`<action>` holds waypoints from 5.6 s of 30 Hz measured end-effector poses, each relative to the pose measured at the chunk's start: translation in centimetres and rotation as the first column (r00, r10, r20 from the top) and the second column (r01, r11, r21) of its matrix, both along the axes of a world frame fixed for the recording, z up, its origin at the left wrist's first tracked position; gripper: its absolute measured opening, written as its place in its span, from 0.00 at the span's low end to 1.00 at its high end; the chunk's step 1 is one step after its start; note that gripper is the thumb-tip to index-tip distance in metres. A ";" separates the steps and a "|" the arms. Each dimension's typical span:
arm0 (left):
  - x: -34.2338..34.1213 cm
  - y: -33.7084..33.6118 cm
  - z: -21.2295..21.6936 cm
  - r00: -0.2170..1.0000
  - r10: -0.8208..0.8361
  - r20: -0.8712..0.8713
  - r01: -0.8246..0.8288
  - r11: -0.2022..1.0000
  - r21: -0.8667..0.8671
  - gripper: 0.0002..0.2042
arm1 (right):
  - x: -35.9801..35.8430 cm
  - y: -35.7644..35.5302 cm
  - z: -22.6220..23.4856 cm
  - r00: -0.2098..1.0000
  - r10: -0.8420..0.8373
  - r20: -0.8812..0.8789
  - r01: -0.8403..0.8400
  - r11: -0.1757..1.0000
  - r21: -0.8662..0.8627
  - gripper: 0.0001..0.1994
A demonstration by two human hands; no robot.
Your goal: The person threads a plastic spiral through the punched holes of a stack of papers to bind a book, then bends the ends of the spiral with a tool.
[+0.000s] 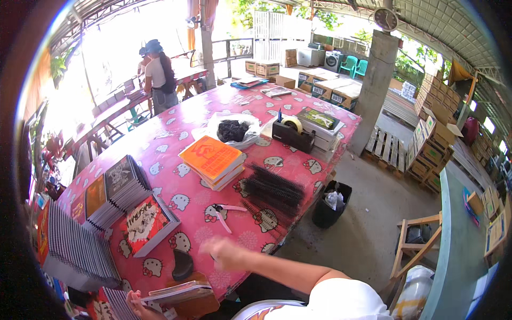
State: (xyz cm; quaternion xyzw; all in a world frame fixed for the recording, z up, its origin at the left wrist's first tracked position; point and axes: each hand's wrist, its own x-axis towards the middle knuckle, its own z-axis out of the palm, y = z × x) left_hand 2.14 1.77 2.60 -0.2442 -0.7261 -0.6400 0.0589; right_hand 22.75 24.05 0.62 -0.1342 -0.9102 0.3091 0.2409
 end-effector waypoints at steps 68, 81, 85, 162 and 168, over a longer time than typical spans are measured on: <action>6.4 3.1 3.8 0.741 -0.491 -0.458 0.313 0.856 -0.411 0.08 | -0.7 -4.3 7.0 0.972 0.217 -0.089 -0.232 0.940 -0.250 0.13; 5.7 2.2 3.5 0.680 -0.603 -0.416 0.445 0.791 -0.420 0.12 | -1.2 -3.8 8.2 0.901 0.363 0.236 -0.034 0.602 -0.798 0.17; 6.1 2.7 3.5 0.676 -0.617 -0.403 0.459 0.780 -0.425 0.10 | -5.3 2.2 1.8 0.857 0.362 0.366 -0.034 0.749 -0.661 0.24; 5.5 4.1 1.3 0.707 -0.511 -0.489 0.486 0.853 -0.188 0.08 | -10.2 6.3 -11.0 0.917 0.281 -0.283 -0.391 0.497 -0.775 0.20; 4.9 0.7 2.7 0.745 -0.391 -0.541 0.192 0.902 -0.387 0.12 | -4.1 -2.8 2.1 0.836 0.292 -0.465 -0.548 0.486 -0.681 0.41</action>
